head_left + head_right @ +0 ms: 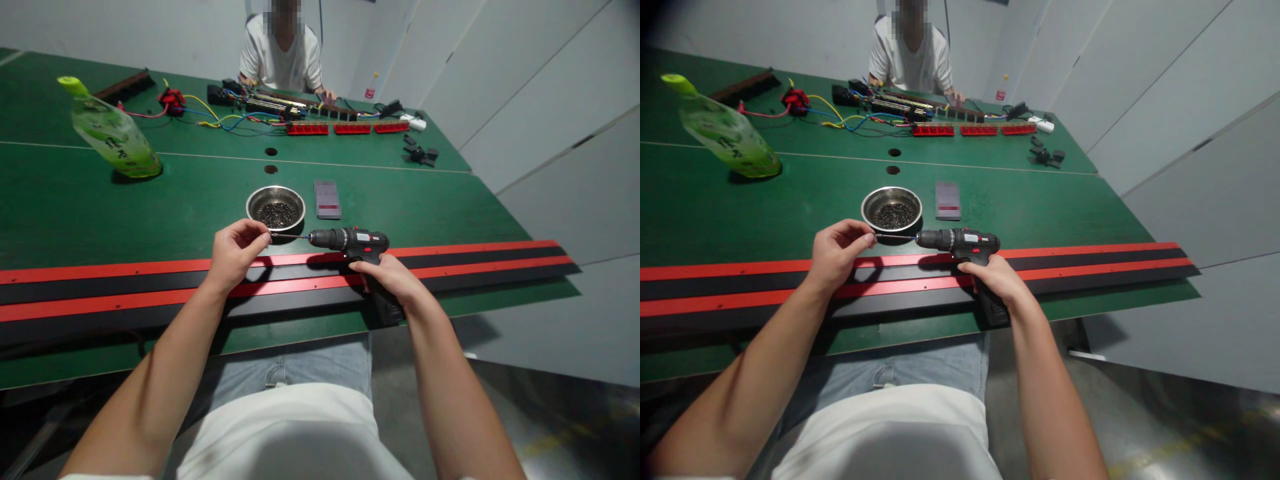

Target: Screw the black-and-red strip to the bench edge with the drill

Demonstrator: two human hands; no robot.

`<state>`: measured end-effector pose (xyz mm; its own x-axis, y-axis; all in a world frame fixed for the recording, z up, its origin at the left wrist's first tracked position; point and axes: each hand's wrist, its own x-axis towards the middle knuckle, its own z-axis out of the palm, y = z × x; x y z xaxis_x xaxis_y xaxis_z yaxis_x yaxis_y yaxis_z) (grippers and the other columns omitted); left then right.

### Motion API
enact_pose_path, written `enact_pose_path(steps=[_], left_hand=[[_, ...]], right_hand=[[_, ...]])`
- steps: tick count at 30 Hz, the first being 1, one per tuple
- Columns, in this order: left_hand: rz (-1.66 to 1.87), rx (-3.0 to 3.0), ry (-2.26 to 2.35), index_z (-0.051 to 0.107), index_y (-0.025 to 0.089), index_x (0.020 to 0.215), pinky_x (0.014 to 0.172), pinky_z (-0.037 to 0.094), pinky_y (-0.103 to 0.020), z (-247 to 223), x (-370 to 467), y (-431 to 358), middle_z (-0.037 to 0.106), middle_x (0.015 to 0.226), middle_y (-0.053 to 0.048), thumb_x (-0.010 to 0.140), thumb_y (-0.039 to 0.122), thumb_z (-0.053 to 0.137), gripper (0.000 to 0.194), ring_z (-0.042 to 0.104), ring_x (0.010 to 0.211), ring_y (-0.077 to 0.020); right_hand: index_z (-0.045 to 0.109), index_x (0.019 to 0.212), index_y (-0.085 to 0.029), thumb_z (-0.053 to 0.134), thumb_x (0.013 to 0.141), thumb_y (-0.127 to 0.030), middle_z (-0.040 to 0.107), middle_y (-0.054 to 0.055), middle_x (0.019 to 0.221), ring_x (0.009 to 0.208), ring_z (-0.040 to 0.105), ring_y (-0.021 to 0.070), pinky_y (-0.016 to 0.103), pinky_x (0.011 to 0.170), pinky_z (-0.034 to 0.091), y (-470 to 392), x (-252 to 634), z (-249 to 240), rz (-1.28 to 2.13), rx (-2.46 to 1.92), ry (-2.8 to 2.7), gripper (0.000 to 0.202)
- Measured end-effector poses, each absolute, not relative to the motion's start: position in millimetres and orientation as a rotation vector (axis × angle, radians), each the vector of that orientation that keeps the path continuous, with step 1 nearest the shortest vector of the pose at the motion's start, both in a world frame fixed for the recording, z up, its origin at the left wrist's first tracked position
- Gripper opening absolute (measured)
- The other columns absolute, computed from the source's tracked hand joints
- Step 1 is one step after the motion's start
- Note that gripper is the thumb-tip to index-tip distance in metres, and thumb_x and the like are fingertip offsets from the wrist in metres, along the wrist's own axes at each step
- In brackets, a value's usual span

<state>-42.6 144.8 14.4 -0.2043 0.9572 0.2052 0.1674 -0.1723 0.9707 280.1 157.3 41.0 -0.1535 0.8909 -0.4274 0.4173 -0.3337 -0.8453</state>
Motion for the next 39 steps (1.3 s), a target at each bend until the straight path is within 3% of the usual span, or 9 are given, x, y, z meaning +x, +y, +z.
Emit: enact_pose_path(steps=[10,16,23,30,39], left_hand=[[1.433,1.308,1.327,0.075,0.019,0.086,0.073,0.059,-0.031,14.0,-42.7,144.6,0.076,0.08,-0.005,0.08,0.034,0.082,0.018,0.069,0.073,-0.0174],[1.383,1.104,1.146,0.073,0.018,0.093,0.077,0.06,-0.031,10.8,-43.2,146.3,0.078,0.091,-0.008,0.078,0.04,0.088,0.03,0.071,0.079,-0.0169],[1.34,0.803,0.946,0.072,0.016,0.092,0.065,0.055,-0.023,14.8,-45.0,147.4,0.073,0.088,-0.004,0.073,0.037,0.097,0.038,0.064,0.07,-0.0099],[1.323,0.726,0.909,0.075,0.014,0.094,0.071,0.055,-0.019,17.3,-41.8,142.3,0.073,0.094,-0.005,0.07,0.03,0.1,0.038,0.067,0.079,-0.0099],[1.376,0.885,0.962,0.074,0.017,0.093,0.076,0.058,-0.024,10.7,-43.3,144.6,0.076,0.093,-0.005,0.075,0.034,0.097,0.034,0.069,0.081,-0.0126]], right_hand=[[0.065,0.074,-0.021,0.085,0.077,-0.04,0.064,0.0,0.056,0.05,0.058,0.0168,0.031,0.052,0.048,157.7,283.0,36.8,1.516,-1.674,-1.446,0.028],[0.065,0.074,-0.02,0.087,0.075,-0.044,0.064,0.001,0.057,0.049,0.057,0.0161,0.031,0.051,0.048,156.7,286.2,36.7,1.57,-1.64,-1.388,0.032],[0.067,0.08,-0.019,0.089,0.073,-0.043,0.064,-0.001,0.056,0.049,0.056,0.0154,0.029,0.051,0.048,154.5,280.1,44.2,1.531,-1.662,-1.377,0.033],[0.066,0.079,-0.019,0.09,0.073,-0.044,0.063,-0.003,0.054,0.048,0.056,0.0148,0.028,0.049,0.047,154.3,277.3,43.8,1.52,-1.662,-1.425,0.035],[0.066,0.079,-0.019,0.092,0.071,-0.046,0.064,-0.003,0.057,0.047,0.056,0.0146,0.029,0.05,0.048,154.6,278.8,41.6,1.535,-1.648,-1.386,0.039]])
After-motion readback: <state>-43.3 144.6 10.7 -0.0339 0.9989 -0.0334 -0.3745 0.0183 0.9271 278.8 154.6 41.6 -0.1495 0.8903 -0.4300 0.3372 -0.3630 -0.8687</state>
